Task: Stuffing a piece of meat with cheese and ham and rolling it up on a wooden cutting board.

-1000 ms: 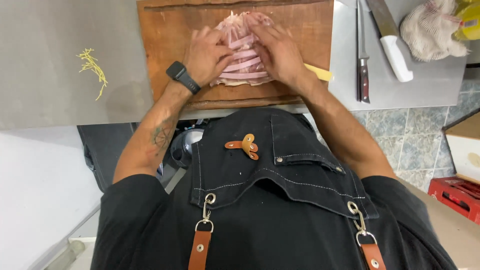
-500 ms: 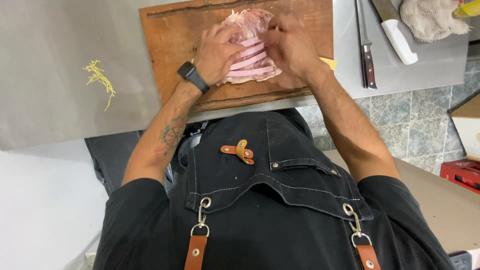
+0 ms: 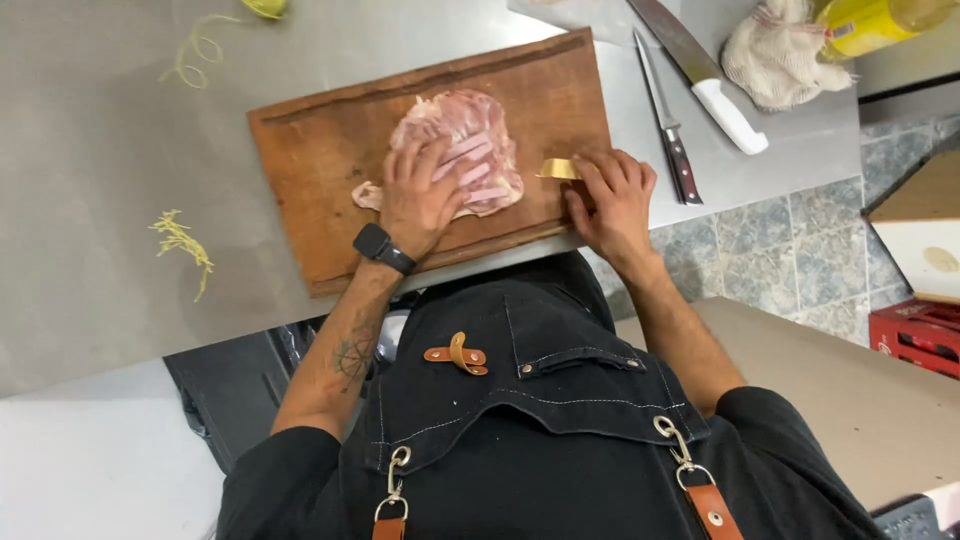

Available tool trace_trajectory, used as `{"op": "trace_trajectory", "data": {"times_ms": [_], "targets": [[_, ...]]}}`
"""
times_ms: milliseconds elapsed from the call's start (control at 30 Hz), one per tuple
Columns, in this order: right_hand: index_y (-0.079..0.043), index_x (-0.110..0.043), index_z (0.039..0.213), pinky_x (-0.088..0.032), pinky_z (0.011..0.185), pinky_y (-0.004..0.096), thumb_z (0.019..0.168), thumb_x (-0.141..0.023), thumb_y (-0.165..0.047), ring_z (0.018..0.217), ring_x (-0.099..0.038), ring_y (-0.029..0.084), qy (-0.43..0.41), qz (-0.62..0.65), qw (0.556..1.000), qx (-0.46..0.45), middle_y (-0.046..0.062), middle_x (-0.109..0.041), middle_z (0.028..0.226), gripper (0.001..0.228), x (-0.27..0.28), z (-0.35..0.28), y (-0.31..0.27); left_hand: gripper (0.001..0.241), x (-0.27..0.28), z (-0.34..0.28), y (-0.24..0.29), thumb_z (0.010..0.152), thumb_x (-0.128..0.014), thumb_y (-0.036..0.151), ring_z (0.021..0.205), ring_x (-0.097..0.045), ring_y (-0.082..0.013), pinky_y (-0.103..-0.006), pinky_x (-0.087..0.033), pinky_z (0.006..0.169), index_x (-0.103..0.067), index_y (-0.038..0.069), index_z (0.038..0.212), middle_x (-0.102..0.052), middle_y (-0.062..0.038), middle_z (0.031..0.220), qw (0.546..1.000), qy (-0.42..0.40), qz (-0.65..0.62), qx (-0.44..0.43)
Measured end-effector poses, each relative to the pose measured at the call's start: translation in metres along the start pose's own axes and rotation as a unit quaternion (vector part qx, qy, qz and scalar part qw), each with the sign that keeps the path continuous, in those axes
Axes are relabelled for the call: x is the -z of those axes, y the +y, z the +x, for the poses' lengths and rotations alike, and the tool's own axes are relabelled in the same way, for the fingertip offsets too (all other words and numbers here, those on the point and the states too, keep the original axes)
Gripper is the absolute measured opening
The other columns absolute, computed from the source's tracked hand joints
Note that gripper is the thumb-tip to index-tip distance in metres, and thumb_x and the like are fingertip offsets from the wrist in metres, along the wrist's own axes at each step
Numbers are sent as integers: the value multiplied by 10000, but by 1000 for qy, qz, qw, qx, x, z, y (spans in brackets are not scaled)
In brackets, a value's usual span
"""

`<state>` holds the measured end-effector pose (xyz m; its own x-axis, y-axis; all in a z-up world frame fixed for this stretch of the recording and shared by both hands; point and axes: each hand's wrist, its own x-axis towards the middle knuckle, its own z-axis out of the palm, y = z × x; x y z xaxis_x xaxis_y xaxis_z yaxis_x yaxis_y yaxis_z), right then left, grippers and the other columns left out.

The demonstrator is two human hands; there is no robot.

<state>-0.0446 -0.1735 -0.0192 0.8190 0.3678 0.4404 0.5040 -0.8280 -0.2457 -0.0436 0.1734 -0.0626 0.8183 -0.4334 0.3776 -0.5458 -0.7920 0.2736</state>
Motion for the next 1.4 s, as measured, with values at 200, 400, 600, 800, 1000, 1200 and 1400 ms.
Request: {"op": "trace_trajectory", "data": {"times_ms": [200,400,600,800,1000,1200,1400], "targets": [[-112,-771,1295,-485,953,450,866,-884,-174,1055,-733,318,-46,134,989,-34,78,-775,1039,448,-7,33,34,272,27,39,49,1055,-788,325,1213,-623,-323,-500,-405,1012,-770,196,1293,-691,-40,1271,982,105,-126,96],[-168,-845,929,-544,816,460,889,-887,-330,966,-675,319,-99,108,989,-32,33,-693,1092,173,7,49,74,303,-37,76,91,1095,-716,328,1230,-650,-314,-481,-454,1017,-746,153,1339,-698,-74,1266,993,35,-42,104],[-148,-767,1347,-610,790,447,940,-887,-374,939,-742,329,-128,-7,978,-162,70,-655,1047,481,46,-18,163,449,-68,111,114,929,-873,198,1186,-646,-327,-454,-463,862,-729,148,1352,-633,-101,1321,975,40,130,178],[-27,-587,1471,-554,666,627,1080,-658,-330,886,-667,491,-290,55,937,-185,232,-616,1147,500,52,-31,174,320,-71,117,125,994,-773,3,1153,-677,-334,-476,-478,978,-775,121,1291,-723,-114,1293,976,78,114,170],[2,-682,1415,-532,931,547,1076,-799,-117,1128,-599,424,-42,-28,998,-31,274,-648,1280,378,62,8,199,148,-42,92,143,1048,-773,150,1128,-654,-325,-457,-450,874,-805,116,1189,-721,-93,1280,975,79,72,195],[154,-426,1558,-486,783,640,988,-559,52,911,-536,533,-213,25,977,-9,347,-538,1115,595,62,23,214,109,-24,84,148,1023,-777,115,1093,-656,-301,-429,-426,844,-777,102,1132,-714,-80,1212,989,79,13,123],[127,-464,1466,-515,594,574,1184,-485,-267,679,-707,426,-251,169,924,-233,245,-726,811,485,99,28,79,123,-16,69,131,968,-861,143,1043,-695,-273,-417,-483,863,-794,124,1069,-746,-32,1128,985,110,14,129]]}}
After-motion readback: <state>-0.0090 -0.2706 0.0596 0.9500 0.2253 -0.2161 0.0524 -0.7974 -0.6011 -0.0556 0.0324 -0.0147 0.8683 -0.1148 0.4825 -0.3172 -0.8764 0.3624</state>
